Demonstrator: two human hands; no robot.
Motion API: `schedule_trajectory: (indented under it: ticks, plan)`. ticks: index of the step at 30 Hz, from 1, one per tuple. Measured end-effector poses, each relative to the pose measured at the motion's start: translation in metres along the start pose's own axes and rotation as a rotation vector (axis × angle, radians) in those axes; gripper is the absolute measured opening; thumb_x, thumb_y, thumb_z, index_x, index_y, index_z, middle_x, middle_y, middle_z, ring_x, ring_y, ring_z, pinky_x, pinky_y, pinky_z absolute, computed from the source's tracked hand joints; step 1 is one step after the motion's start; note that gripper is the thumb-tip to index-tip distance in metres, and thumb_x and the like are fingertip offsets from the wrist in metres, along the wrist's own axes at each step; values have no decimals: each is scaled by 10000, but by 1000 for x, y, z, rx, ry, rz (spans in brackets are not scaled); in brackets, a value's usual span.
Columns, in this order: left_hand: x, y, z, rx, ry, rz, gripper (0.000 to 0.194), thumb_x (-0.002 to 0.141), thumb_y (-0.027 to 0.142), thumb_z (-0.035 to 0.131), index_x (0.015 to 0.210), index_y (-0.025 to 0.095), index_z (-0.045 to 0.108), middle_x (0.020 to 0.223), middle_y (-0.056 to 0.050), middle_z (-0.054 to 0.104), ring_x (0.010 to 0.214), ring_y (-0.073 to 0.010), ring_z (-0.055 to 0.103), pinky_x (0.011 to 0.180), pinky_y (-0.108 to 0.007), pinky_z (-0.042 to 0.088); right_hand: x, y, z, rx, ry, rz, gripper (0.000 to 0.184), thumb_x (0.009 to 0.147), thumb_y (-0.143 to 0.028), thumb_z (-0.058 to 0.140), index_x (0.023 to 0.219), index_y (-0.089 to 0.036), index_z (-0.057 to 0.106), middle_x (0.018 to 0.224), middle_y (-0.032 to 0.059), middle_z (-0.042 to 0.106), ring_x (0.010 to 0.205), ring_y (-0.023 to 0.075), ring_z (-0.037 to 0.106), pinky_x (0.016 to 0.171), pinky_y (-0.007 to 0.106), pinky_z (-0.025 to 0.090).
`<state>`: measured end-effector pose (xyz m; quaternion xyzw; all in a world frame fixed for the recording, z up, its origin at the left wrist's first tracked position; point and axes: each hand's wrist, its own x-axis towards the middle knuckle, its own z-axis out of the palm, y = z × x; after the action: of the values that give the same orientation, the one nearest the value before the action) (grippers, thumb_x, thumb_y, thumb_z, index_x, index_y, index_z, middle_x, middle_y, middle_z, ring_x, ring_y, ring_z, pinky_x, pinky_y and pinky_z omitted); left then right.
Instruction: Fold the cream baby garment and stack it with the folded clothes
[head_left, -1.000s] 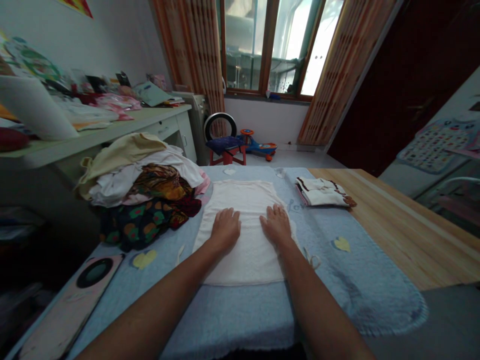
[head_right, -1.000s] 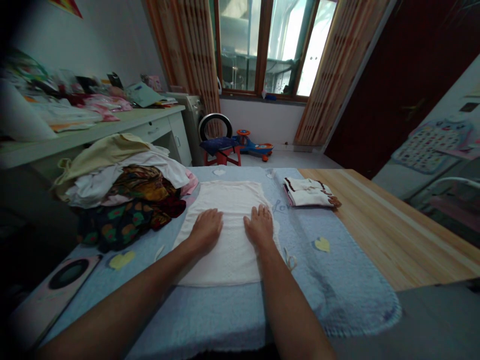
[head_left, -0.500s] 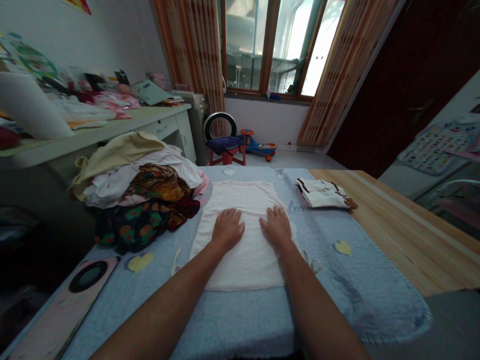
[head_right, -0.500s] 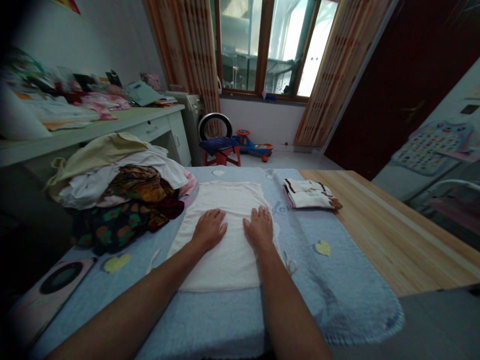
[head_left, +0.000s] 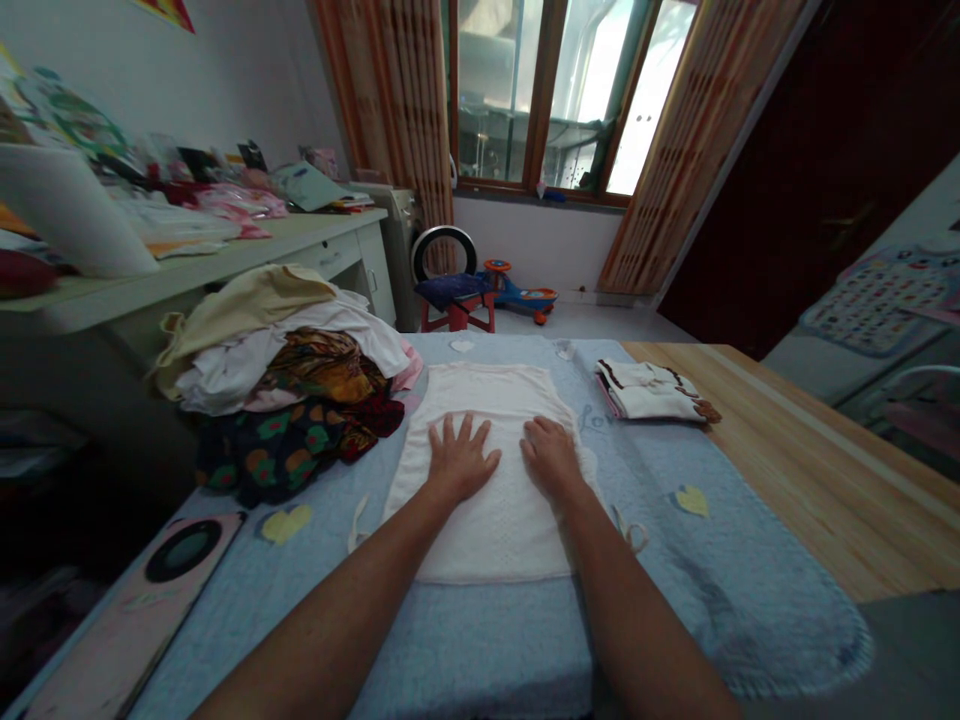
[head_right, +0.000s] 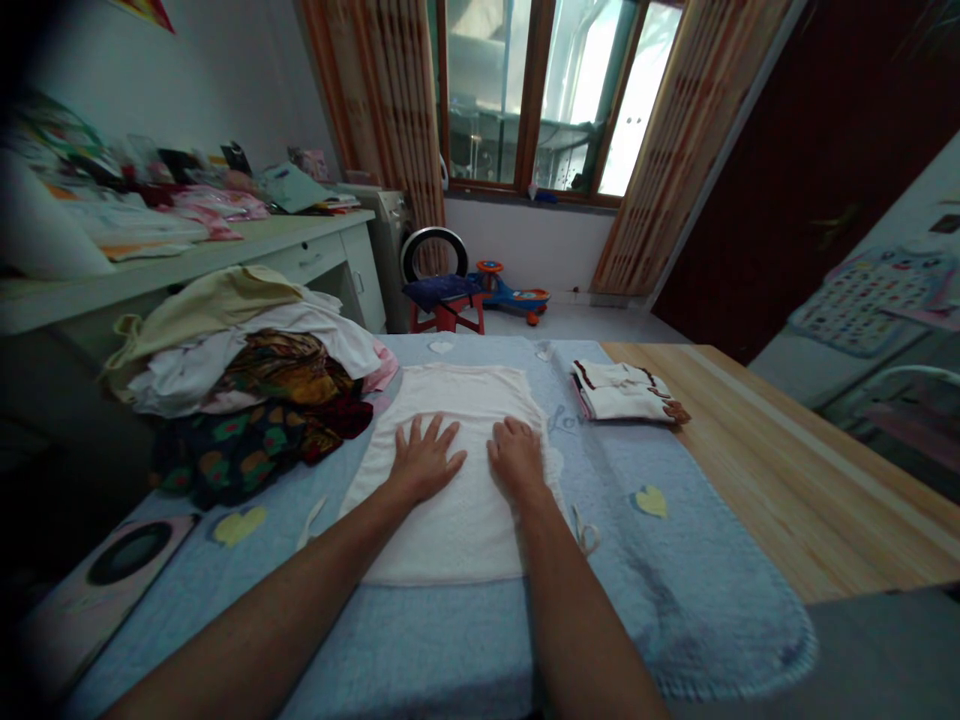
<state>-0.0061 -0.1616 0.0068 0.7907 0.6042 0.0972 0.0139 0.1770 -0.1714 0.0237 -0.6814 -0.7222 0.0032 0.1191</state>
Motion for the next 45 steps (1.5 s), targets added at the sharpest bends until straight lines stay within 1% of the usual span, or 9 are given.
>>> schedule_trajectory:
  ticks: [6, 11, 17, 23, 29, 34, 38, 41, 45]
  plan:
    - [0, -1, 0, 4, 3, -21, 663, 892, 643, 373, 1475, 327, 371, 1585, -92, 283, 1440, -457, 149, 1105, -688, 72, 1, 1, 4, -63, -82, 124, 611, 930, -525, 448, 1454, -212, 421, 1545, 128, 346, 1425, 330, 257, 1144, 456, 145]
    - [1, -1, 0, 0, -13, -27, 680, 888, 660, 364, 1481, 326, 359, 1591, -95, 270, 1442, -454, 148, 1103, -690, 69, 2, 0, 5, -70, -87, 160, 665, 920, -566, 439, 1463, -184, 403, 1563, 159, 300, 1444, 336, 208, 1148, 465, 106]
    - [1, 0, 0, 18, -13, -29, 687, 889, 663, 359, 1485, 321, 353, 1593, -98, 264, 1441, -449, 154, 1104, -686, 67, -1, 1, 1, 53, 91, 8, 465, 886, -347, 554, 1320, -181, 559, 1413, 124, 487, 1288, 261, 399, 1085, 354, 263]
    - [1, 0, 3, 45, -13, -31, 693, 893, 683, 317, 1495, 340, 325, 1599, -89, 248, 1446, -441, 143, 1105, -679, 69, -5, -7, 2, 128, 59, -207, 217, 906, -246, 532, 1066, -221, 676, 1107, 68, 626, 1037, 201, 526, 919, 302, 366]
    - [2, -2, 3, 26, -34, -34, 752, 871, 745, 264, 1501, 338, 316, 1606, -84, 233, 1452, -443, 120, 1107, -678, 56, -6, -4, 2, 23, 47, -87, 322, 894, -363, 565, 1175, -218, 628, 1243, 94, 592, 1134, 238, 499, 979, 335, 343]
    - [2, -2, 3, -4, -45, -35, 807, 838, 793, 276, 1495, 327, 334, 1611, -95, 216, 1456, -447, 95, 1107, -678, 57, -4, 5, 6, -68, -35, 51, 574, 916, -525, 484, 1388, -198, 487, 1491, 142, 410, 1361, 302, 341, 1114, 426, 210]
    - [2, -3, 4, -15, -26, -33, 817, 818, 802, 341, 1478, 320, 362, 1601, -99, 241, 1453, -441, 116, 1110, -671, 68, -3, 7, 8, -79, -90, 101, 644, 926, -574, 428, 1453, -204, 422, 1554, 143, 322, 1427, 335, 249, 1142, 449, 154]
    - [2, -3, 3, -18, 54, -52, 741, 866, 710, 401, 1455, 261, 395, 1573, -129, 291, 1436, -402, 196, 1127, -622, 132, -3, 6, 8, -79, -96, 115, 648, 928, -583, 417, 1461, -213, 415, 1560, 136, 316, 1436, 334, 236, 1149, 449, 146]
    - [3, -6, -2, -16, 238, -133, 469, 949, 403, 434, 1344, 154, 486, 1386, -150, 502, 1278, -294, 426, 1089, -446, 309, -4, 5, 9, -83, -67, 112, 634, 933, -566, 418, 1456, -208, 425, 1554, 135, 330, 1433, 332, 248, 1151, 438, 152]
